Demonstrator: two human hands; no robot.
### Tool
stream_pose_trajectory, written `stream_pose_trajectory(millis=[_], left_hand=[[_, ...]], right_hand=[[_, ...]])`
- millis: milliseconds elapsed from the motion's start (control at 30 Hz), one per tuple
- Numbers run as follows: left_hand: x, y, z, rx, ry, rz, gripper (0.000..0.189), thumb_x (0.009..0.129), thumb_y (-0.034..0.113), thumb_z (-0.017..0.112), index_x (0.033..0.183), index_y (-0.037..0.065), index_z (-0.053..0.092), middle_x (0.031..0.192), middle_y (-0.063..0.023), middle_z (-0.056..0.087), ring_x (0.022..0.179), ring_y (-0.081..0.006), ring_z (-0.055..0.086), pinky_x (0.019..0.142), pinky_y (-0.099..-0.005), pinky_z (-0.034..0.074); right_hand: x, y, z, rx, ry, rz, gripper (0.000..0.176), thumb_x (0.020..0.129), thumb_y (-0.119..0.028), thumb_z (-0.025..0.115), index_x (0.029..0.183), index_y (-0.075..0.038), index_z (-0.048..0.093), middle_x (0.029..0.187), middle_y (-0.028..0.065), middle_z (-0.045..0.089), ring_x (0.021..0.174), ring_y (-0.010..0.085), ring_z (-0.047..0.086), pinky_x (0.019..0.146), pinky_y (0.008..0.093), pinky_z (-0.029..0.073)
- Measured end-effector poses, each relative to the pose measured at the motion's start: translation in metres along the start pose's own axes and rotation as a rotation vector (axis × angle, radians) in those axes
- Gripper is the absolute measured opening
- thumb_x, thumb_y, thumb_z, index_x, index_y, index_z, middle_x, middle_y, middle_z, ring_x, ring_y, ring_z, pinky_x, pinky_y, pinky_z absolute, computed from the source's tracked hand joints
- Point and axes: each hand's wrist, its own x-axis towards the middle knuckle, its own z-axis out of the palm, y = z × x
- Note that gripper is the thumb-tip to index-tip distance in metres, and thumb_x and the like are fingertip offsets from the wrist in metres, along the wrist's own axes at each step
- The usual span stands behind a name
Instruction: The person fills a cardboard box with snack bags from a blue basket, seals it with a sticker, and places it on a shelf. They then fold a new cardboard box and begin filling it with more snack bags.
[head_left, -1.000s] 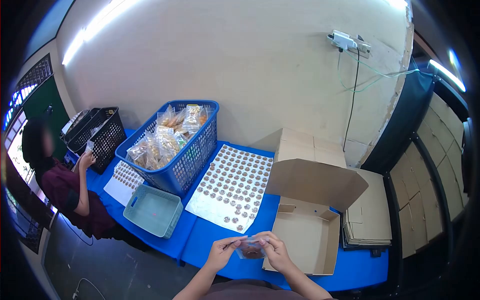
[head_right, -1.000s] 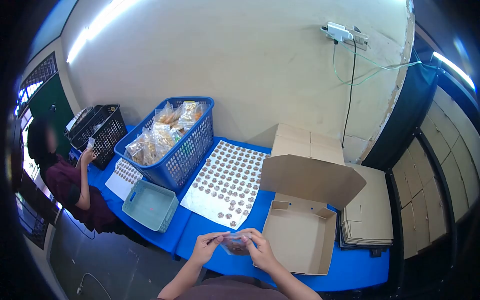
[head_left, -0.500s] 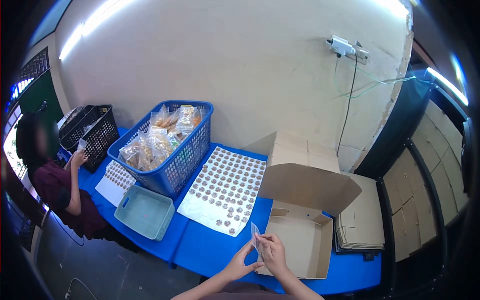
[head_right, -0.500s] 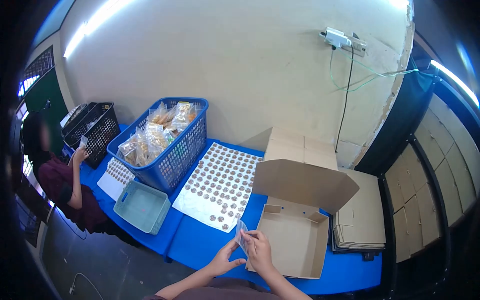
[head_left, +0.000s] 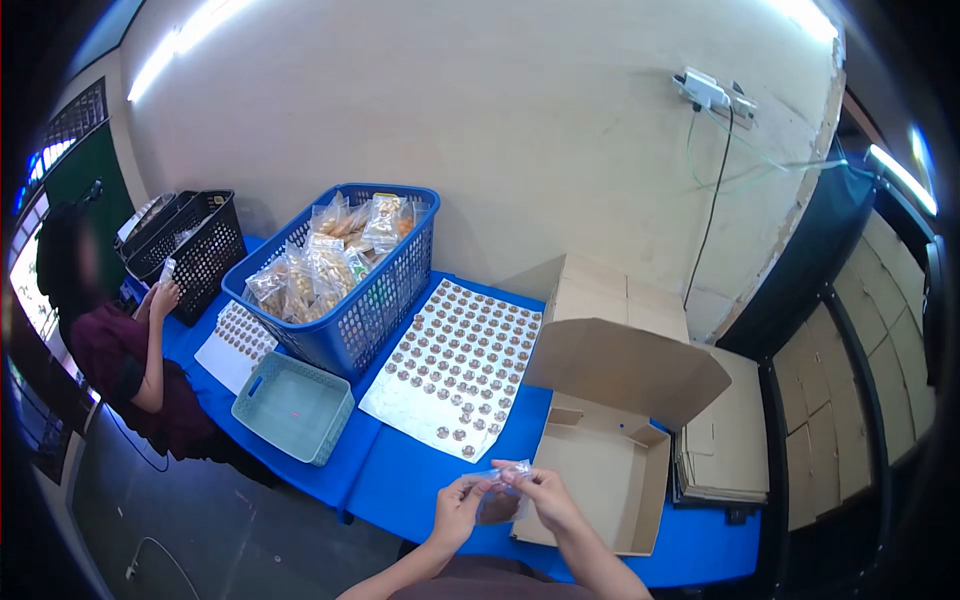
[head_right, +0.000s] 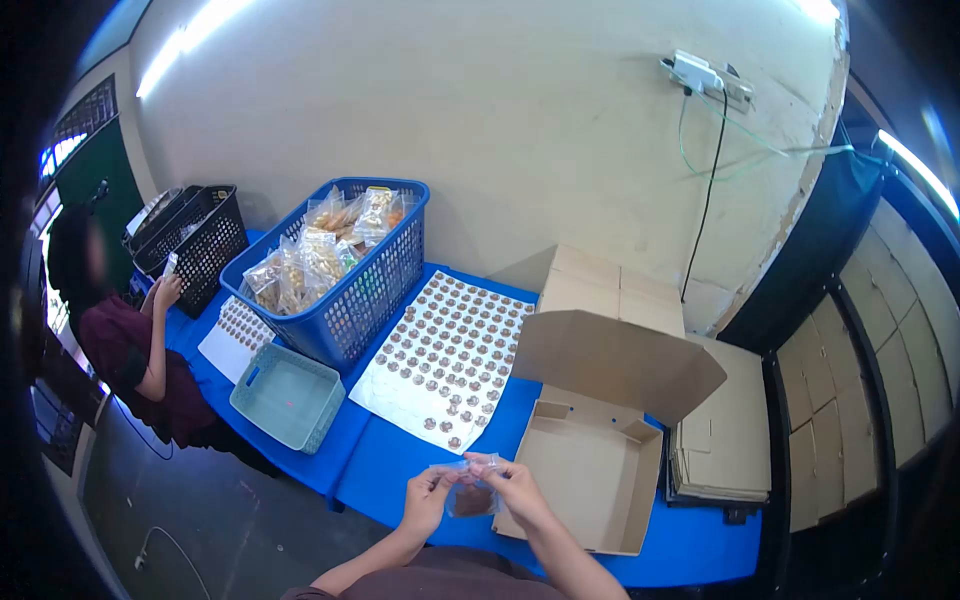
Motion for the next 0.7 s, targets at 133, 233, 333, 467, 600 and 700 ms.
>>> stream_pose_trajectory(millis=[133,233,333,467,600,700], left_hand=[[0.001,0.017,-0.014,-0.01,-0.198,0.027,0.027,0.096,0.018,0.053,0.113,0.0,0.063,0.105,-0.0126,0.068,0.102,-0.0177,0.062,0.09,-0.0305,0.046],[0.006,0.035,-0.022,0.218,-0.376,0.049,0.036,0.096,0.021,0.052,0.126,0.002,0.054,0.119,-0.0134,0.062,0.112,-0.0206,0.057,0.097,-0.0333,0.043],[0.008,0.045,-0.02,0.328,-0.25,0.146,0.051,0.095,0.025,0.054,0.139,0.003,0.039,0.131,-0.0137,0.054,0.12,-0.0238,0.052,0.101,-0.0358,0.04],[0.01,0.036,-0.017,0.405,-0.345,0.201,0.063,0.094,0.025,0.056,0.145,0.005,0.026,0.141,-0.0145,0.043,0.128,-0.0259,0.044,0.105,-0.0371,0.035],[0.002,0.024,0.016,0.138,-0.333,0.211,0.068,0.089,0.017,0.064,0.144,0.003,0.026,0.149,-0.0151,0.029,0.136,-0.0246,0.031,0.109,-0.0373,0.029],[0.003,0.029,0.009,-0.1,-0.416,0.066,0.08,0.086,0.013,0.067,0.147,0.005,0.016,0.154,-0.0139,0.014,0.14,-0.0228,0.02,0.114,-0.0372,0.018]], right_hand=[[-0.002,-0.026,-0.014,-0.063,-0.261,-0.077,0.036,0.097,-0.027,0.049,0.104,0.003,0.067,0.125,0.0171,0.057,0.113,0.0227,0.054,0.101,0.0388,0.037],[-0.002,-0.024,-0.021,-0.062,-0.301,-0.121,0.038,0.099,-0.029,0.045,0.107,0.001,0.066,0.125,0.0173,0.057,0.117,0.0238,0.053,0.1,0.0398,0.038],[-0.004,-0.019,-0.017,0.118,0.147,-0.244,0.04,0.099,-0.03,0.043,0.11,0.003,0.063,0.114,0.0142,0.063,0.101,0.0188,0.059,0.089,0.0341,0.046],[0.001,0.006,-0.015,0.133,0.387,-0.17,0.042,0.1,-0.032,0.041,0.109,0.002,0.064,0.107,0.0114,0.065,0.092,0.015,0.059,0.086,0.032,0.046],[-0.017,0.001,0.025,-0.029,0.263,-0.445,0.037,0.099,-0.029,0.045,0.106,0.001,0.066,0.109,0.0128,0.065,0.096,0.0197,0.058,0.09,0.0343,0.045],[-0.02,-0.003,0.021,-0.586,0.206,-0.749,0.031,0.097,-0.025,0.049,0.108,-0.003,0.067,0.115,0.0147,0.064,0.108,0.0269,0.055,0.096,0.0378,0.04]])
